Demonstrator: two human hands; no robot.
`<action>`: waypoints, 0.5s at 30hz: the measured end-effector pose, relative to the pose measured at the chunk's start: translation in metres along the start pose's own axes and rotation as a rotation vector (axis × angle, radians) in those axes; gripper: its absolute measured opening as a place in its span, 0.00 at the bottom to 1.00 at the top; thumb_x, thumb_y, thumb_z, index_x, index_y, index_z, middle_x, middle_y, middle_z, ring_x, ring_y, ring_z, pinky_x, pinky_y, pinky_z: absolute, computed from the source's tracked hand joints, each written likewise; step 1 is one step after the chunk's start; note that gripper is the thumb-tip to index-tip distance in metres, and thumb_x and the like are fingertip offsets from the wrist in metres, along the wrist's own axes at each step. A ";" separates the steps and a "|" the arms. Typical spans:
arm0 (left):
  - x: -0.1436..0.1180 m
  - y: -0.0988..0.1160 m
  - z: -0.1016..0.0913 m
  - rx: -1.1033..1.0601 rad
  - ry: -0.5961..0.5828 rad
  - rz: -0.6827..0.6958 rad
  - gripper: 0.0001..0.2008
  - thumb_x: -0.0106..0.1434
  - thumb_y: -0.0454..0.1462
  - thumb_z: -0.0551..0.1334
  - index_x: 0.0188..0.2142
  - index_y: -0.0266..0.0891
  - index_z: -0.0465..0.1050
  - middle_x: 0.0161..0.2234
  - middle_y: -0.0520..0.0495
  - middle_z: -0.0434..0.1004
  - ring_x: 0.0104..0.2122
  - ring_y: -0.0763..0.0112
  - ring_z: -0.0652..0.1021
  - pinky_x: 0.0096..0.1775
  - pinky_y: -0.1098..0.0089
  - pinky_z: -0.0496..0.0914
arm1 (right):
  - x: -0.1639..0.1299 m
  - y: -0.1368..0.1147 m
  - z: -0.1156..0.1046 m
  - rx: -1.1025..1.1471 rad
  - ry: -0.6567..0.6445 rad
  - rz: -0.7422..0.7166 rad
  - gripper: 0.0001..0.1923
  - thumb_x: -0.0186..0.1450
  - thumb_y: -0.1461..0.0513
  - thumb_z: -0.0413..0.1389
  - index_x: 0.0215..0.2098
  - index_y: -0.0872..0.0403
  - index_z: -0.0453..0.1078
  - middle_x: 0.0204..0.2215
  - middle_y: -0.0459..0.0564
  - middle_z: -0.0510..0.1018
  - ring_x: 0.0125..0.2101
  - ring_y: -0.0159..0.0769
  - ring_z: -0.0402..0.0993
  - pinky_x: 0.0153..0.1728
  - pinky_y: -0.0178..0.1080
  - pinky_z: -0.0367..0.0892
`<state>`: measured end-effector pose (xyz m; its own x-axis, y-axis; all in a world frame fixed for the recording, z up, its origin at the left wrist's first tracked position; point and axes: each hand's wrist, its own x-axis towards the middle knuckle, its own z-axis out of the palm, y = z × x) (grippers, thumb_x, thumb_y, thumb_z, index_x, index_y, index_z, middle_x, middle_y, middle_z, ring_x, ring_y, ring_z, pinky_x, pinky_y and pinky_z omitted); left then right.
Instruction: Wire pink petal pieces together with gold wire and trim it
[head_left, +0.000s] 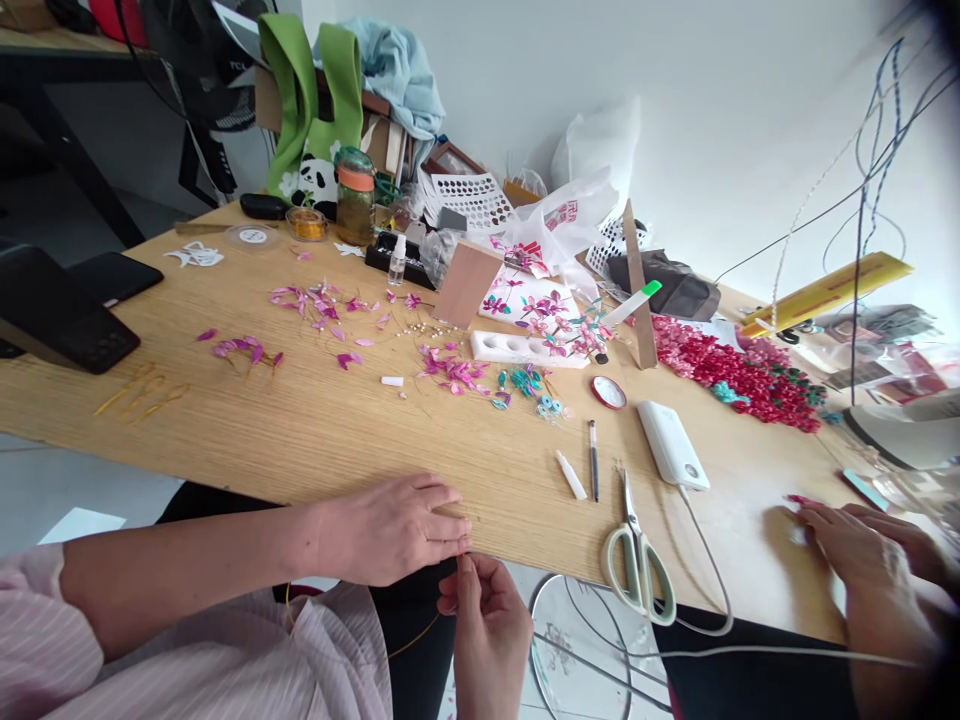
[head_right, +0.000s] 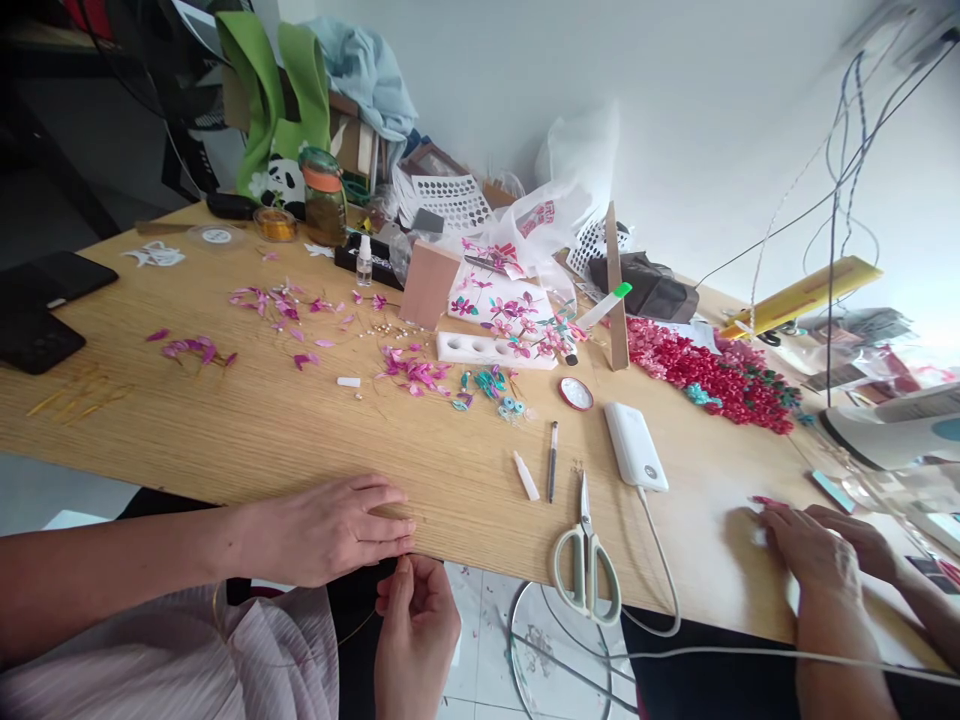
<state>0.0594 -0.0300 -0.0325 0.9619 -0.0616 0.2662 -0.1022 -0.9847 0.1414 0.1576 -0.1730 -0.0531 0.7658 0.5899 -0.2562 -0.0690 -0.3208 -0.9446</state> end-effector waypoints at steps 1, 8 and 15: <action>0.000 0.000 0.000 -0.004 -0.003 -0.001 0.15 0.71 0.34 0.51 0.53 0.38 0.70 0.50 0.47 0.75 0.52 0.60 0.68 0.55 0.59 0.61 | 0.000 0.000 0.000 -0.001 -0.002 0.001 0.19 0.59 0.47 0.57 0.28 0.55 0.70 0.17 0.44 0.73 0.19 0.31 0.68 0.22 0.32 0.65; 0.000 0.000 0.000 -0.011 0.009 -0.003 0.15 0.70 0.33 0.53 0.53 0.38 0.70 0.50 0.47 0.76 0.52 0.61 0.69 0.55 0.60 0.61 | 0.001 0.002 0.000 -0.033 -0.003 0.005 0.19 0.60 0.47 0.56 0.27 0.55 0.69 0.18 0.44 0.73 0.19 0.30 0.68 0.21 0.31 0.66; 0.001 0.000 0.000 -0.009 0.024 -0.001 0.14 0.69 0.33 0.54 0.53 0.37 0.70 0.49 0.46 0.76 0.51 0.61 0.69 0.54 0.60 0.63 | 0.000 0.004 0.000 -0.096 0.003 0.011 0.21 0.61 0.45 0.54 0.27 0.54 0.69 0.16 0.44 0.72 0.17 0.31 0.68 0.19 0.31 0.65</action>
<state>0.0600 -0.0303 -0.0319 0.9557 -0.0570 0.2887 -0.1040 -0.9832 0.1501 0.1573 -0.1737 -0.0567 0.7672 0.5839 -0.2655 -0.0156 -0.3967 -0.9178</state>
